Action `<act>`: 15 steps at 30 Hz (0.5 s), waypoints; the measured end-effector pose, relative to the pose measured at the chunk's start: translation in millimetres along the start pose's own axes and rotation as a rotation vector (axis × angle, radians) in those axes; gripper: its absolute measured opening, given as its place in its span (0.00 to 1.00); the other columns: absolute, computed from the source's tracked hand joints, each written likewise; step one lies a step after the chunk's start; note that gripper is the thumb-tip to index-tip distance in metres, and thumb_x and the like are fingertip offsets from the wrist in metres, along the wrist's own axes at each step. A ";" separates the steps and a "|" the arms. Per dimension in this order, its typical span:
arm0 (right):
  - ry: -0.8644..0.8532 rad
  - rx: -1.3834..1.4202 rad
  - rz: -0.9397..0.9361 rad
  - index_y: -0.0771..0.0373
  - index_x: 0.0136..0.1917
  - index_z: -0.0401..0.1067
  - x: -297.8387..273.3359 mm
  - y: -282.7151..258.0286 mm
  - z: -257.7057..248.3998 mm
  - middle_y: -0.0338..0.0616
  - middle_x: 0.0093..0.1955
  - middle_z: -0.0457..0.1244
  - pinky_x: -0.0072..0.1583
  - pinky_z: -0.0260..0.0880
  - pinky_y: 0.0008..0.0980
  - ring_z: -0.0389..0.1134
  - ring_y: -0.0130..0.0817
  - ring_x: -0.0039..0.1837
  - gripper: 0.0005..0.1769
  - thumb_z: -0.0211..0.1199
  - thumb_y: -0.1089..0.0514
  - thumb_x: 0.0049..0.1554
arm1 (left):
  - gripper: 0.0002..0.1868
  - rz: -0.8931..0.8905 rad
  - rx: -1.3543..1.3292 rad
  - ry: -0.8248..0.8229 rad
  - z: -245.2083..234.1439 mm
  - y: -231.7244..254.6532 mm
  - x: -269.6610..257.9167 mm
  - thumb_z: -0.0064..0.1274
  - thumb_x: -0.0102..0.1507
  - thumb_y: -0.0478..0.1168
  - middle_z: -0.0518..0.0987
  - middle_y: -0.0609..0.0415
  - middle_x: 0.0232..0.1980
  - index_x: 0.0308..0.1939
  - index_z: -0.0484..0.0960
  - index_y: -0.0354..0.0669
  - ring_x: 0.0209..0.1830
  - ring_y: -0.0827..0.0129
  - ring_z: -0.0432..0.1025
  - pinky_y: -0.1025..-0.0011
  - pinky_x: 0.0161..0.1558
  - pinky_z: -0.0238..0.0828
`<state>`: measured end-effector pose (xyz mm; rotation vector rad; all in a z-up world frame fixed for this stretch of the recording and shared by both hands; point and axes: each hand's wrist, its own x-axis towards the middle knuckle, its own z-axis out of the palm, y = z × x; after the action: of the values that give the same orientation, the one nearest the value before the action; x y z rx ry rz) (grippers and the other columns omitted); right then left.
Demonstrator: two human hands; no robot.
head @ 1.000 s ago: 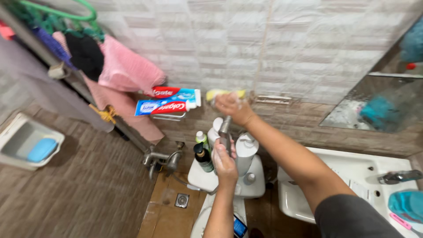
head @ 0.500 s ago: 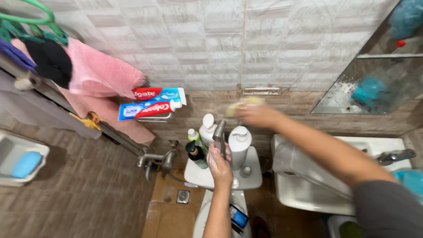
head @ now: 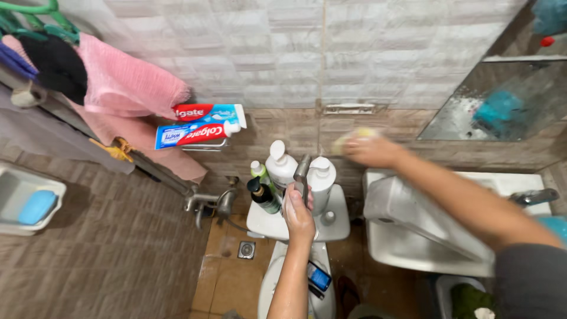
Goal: The person cleans a plastic bathroom rack by rinsing it with a sprayer and wiping the rack and the wall with a sponge.
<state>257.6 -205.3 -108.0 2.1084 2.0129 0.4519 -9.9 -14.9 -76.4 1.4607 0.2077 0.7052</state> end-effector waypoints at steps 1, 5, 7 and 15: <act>0.050 0.050 -0.022 0.56 0.51 0.76 30.4 1.9 6.3 0.38 0.64 0.65 0.67 0.66 0.34 0.65 0.35 0.68 0.13 0.57 0.57 0.53 | 0.30 0.020 0.007 -0.012 6.6 -0.3 4.8 0.28 0.74 0.59 0.70 0.57 0.31 0.42 0.76 0.37 0.27 0.74 0.63 0.74 0.31 0.61; 0.263 0.013 0.080 0.55 0.52 0.77 27.6 -5.6 -2.4 0.36 0.63 0.66 0.63 0.69 0.38 0.66 0.35 0.66 0.14 0.57 0.57 0.53 | 0.26 -0.002 0.005 -0.055 34.0 5.0 14.1 0.34 0.72 0.56 0.71 0.57 0.29 0.43 0.76 0.36 0.27 0.73 0.64 0.72 0.30 0.62; 0.370 -0.020 0.189 0.54 0.53 0.76 -13.6 0.8 -20.1 0.37 0.60 0.66 0.60 0.70 0.38 0.67 0.37 0.63 0.15 0.59 0.58 0.52 | 0.25 0.039 0.063 -0.086 40.8 14.1 17.7 0.37 0.72 0.55 0.71 0.55 0.29 0.42 0.76 0.35 0.27 0.70 0.65 0.70 0.31 0.62; 0.892 -0.235 0.702 0.59 0.53 0.74 26.9 27.7 -72.3 0.47 0.55 0.63 0.65 0.63 0.49 0.64 0.47 0.61 0.18 0.65 0.67 0.47 | 0.24 0.169 0.114 -0.113 58.7 43.6 16.6 0.37 0.73 0.53 0.73 0.52 0.29 0.42 0.77 0.34 0.28 0.66 0.67 0.67 0.33 0.65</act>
<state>259.3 -185.3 -28.5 2.6510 1.2652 1.9007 21.2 -56.8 -22.5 1.6358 0.0378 0.7535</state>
